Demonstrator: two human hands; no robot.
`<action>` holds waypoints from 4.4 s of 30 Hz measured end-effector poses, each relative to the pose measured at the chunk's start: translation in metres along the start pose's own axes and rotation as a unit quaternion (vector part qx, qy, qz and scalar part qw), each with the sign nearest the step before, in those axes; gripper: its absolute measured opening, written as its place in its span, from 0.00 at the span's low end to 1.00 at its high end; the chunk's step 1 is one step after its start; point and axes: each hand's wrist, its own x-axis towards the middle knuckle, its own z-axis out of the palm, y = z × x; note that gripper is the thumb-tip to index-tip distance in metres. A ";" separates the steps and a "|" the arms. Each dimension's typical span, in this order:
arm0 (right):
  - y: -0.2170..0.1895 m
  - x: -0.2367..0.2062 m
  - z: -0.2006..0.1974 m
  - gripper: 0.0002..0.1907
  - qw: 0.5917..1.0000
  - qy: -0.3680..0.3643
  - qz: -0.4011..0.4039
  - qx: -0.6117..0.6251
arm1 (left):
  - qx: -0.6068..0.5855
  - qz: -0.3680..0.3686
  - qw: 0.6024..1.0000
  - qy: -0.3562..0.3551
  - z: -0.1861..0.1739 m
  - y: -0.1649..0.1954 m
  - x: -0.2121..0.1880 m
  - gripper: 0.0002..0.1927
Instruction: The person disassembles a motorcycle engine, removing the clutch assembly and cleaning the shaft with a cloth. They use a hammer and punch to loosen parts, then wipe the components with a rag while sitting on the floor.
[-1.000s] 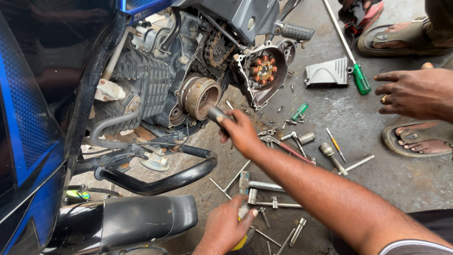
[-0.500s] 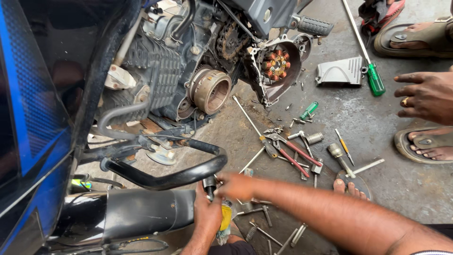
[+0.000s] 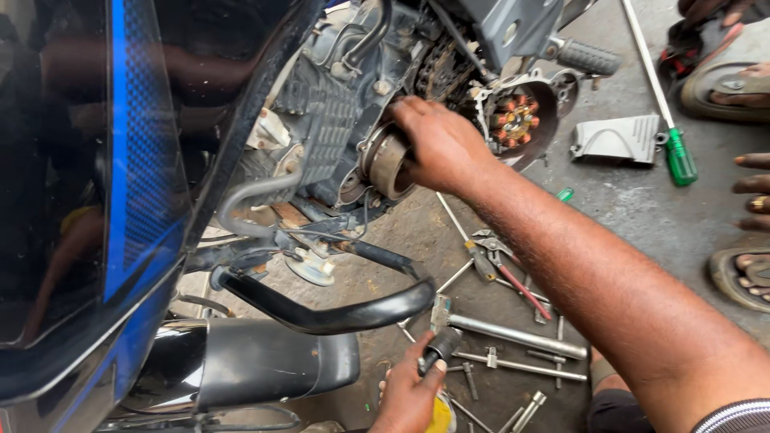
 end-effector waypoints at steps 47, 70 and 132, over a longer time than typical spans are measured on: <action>0.115 -0.285 0.023 0.37 0.858 -0.473 0.161 -0.116 | 0.204 0.143 0.969 -0.002 0.009 -0.023 -0.005 0.37; 0.295 -0.212 -0.032 0.44 0.817 -0.213 0.501 -0.193 | 0.216 0.067 0.971 -0.082 0.010 -0.031 0.008 0.38; 0.281 -0.213 -0.033 0.71 0.863 -0.225 0.453 0.008 | 0.281 0.088 0.947 -0.125 0.018 -0.055 0.011 0.40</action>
